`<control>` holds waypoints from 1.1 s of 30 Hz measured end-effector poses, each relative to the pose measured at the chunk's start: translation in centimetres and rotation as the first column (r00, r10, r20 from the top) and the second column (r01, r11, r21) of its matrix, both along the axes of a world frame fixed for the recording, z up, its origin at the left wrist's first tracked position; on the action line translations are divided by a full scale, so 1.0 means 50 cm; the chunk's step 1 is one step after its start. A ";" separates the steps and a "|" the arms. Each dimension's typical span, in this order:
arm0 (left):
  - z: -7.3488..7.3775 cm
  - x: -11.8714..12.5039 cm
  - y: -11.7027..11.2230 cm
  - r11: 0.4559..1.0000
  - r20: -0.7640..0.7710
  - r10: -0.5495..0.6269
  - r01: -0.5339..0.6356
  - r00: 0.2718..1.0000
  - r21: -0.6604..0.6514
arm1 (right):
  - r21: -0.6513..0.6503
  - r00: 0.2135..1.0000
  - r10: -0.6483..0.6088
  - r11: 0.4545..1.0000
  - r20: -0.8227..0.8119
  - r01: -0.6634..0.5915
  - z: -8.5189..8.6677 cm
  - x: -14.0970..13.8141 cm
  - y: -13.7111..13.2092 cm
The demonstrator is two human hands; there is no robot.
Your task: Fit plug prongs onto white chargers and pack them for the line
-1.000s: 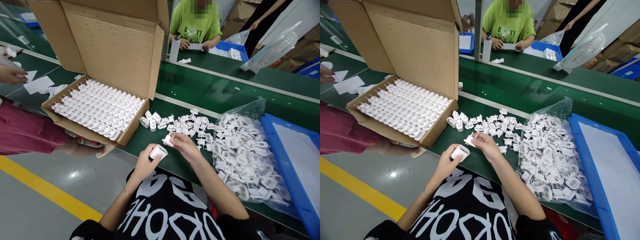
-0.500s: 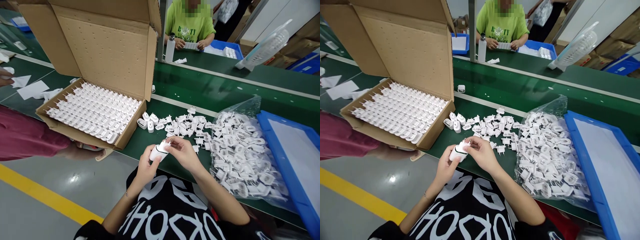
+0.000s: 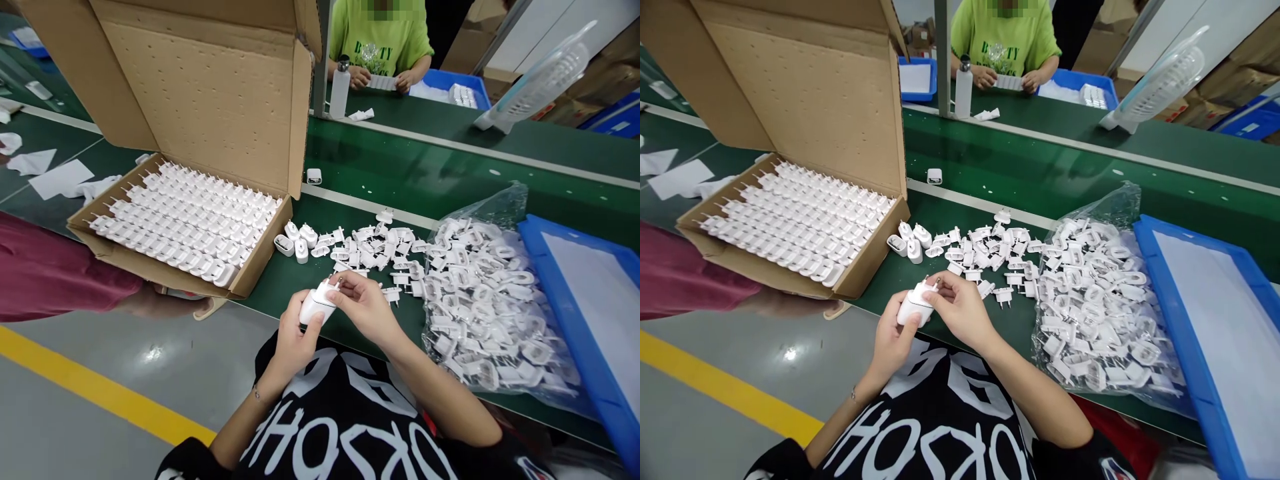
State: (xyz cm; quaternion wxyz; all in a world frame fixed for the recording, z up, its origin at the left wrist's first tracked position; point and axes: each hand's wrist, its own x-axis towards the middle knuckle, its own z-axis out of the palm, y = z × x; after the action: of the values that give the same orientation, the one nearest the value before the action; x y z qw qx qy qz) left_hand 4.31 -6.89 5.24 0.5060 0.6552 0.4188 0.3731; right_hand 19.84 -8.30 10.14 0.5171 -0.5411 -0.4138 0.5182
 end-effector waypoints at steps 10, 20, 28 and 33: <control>-0.026 0.016 -0.003 0.998 0.028 0.035 -0.034 0.999 -0.056 | 0.003 0.990 0.053 0.999 0.131 -0.054 -0.043 -0.001 0.005; 0.009 0.030 0.027 0.947 0.426 0.021 0.118 0.904 -0.297 | 0.322 0.937 -0.099 0.947 0.335 -0.015 -0.053 -0.004 -0.025; 0.024 -0.031 0.018 0.920 0.538 0.005 0.207 0.843 -0.333 | 0.529 0.823 -0.091 0.804 0.561 -0.272 -0.051 -0.022 -0.044; 0.033 -0.085 0.005 0.953 0.423 -0.097 0.206 0.901 -0.220 | 0.515 0.892 0.035 0.806 0.450 -0.291 -0.052 -0.033 -0.030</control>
State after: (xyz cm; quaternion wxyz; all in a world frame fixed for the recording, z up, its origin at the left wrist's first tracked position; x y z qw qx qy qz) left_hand 0.07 -6.63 6.87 0.6912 0.5218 0.2967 0.4024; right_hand 18.17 -9.81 7.55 0.5058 -0.4213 -0.6966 0.2853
